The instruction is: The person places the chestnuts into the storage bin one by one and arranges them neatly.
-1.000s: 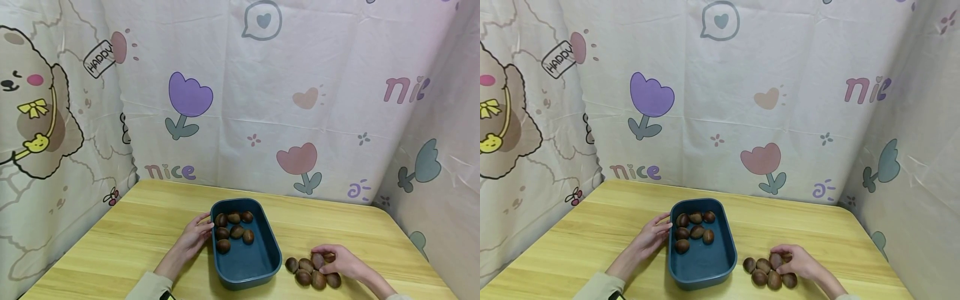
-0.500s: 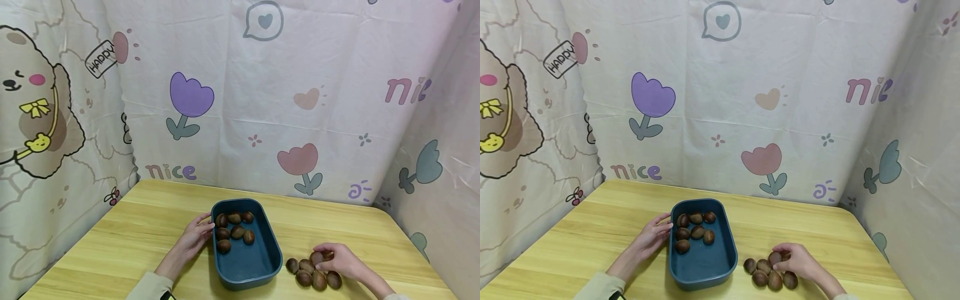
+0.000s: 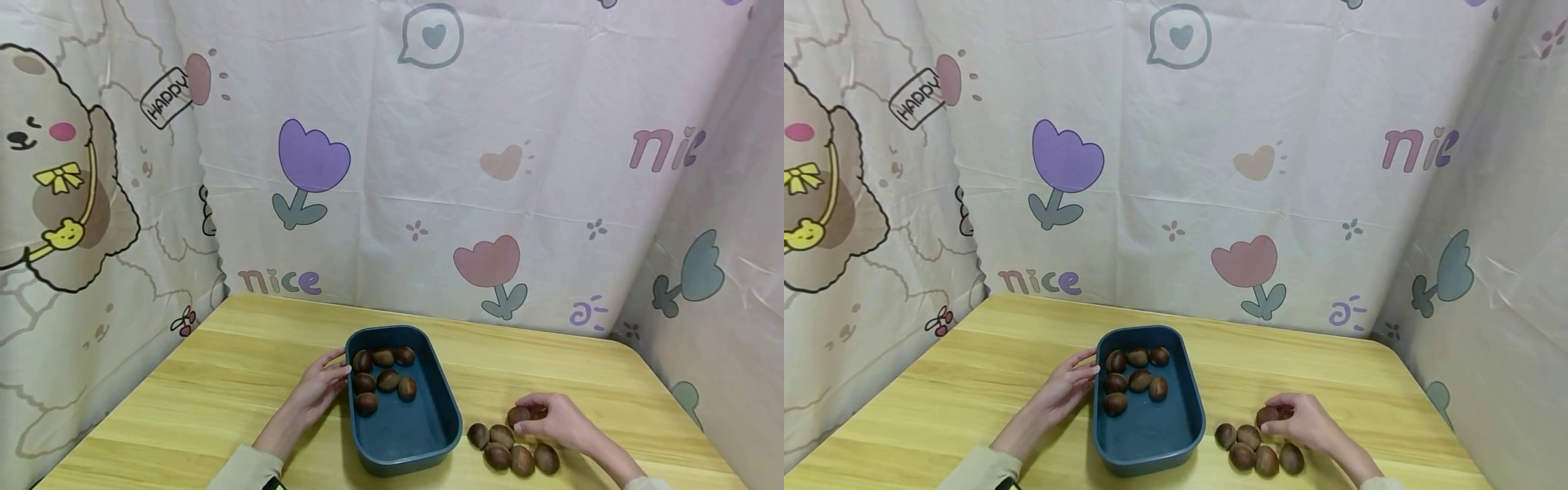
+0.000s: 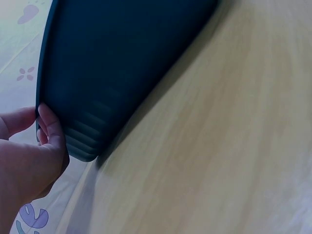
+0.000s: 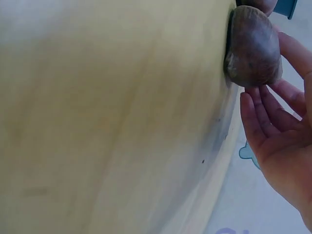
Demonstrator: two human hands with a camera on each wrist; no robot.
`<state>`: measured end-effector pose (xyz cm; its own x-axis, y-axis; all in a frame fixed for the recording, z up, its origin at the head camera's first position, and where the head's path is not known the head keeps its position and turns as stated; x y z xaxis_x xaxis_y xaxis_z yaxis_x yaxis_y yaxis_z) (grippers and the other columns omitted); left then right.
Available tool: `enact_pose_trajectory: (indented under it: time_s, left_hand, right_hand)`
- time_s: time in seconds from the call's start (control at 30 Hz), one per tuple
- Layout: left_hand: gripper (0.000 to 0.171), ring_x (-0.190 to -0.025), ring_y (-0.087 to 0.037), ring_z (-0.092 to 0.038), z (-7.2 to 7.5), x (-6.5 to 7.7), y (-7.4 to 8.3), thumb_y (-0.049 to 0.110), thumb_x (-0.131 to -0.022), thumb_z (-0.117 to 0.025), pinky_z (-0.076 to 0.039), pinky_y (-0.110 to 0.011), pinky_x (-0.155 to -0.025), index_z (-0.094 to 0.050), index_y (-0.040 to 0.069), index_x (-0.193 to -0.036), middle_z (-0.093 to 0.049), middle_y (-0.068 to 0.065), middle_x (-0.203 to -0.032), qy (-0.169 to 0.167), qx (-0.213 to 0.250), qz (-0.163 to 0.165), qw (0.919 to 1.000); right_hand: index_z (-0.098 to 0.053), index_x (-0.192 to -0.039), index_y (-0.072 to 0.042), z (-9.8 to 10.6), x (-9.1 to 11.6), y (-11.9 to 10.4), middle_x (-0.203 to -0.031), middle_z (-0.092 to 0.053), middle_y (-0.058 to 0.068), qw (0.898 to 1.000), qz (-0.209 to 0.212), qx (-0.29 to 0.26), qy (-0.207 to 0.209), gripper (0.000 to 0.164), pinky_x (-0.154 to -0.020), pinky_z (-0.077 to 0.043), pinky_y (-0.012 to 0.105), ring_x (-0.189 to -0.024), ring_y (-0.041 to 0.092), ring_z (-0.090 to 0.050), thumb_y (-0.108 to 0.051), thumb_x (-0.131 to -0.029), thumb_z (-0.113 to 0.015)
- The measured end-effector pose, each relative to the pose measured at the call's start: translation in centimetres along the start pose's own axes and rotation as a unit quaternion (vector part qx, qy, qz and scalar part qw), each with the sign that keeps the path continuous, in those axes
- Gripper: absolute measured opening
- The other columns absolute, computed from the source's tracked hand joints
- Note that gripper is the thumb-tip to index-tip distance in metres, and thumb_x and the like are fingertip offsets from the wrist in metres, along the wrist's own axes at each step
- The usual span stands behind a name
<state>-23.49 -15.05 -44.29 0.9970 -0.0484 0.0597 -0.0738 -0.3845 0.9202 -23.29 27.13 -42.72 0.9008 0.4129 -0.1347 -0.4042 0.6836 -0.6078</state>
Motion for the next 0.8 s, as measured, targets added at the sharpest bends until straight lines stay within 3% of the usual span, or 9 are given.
enact_pose_trajectory:
  time_s: [0.3, 0.8]
  left_hand:
    - [0.050, -0.085, -0.013, -0.055, 0.1, 0.0, -0.1, -0.003, -0.096, -0.050, -0.046, -0.024, -0.076, -0.030, -0.008, -0.141, -0.058, -0.007, -0.100, -0.002, -0.002, -0.001, 1.0000]
    - [0.050, -0.086, -0.013, -0.055, 0.0, 0.0, -0.1, -0.004, -0.095, -0.050, -0.046, -0.025, -0.077, -0.030, -0.008, -0.141, -0.057, -0.008, -0.101, -0.005, 0.003, 0.003, 1.0000]
  right_hand:
    - [-0.069, -0.106, 0.002, 0.2, -1.3, -0.8, -0.092, -0.068, 0.003, 1.000, 0.008, -0.030, -0.002, 0.041, -0.068, -0.052, 0.026, -0.076, 0.009, -0.062, -0.026, -0.078, -0.080]
    - [-0.068, -0.099, -0.005, 1.0, -4.7, -5.7, -0.084, -0.064, -0.001, 0.998, 0.042, -0.051, -0.024, 0.031, -0.063, -0.050, 0.027, -0.074, 0.012, -0.060, -0.026, -0.079, -0.080]
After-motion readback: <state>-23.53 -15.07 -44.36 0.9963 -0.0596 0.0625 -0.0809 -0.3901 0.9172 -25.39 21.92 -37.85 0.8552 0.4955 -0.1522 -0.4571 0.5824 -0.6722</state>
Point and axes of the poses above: each hand's wrist, its own x-axis away from the middle knuckle, its own z-axis out of the back of the hand, y = z × x, the point moved 3 cm from there along -x, towards the middle knuckle
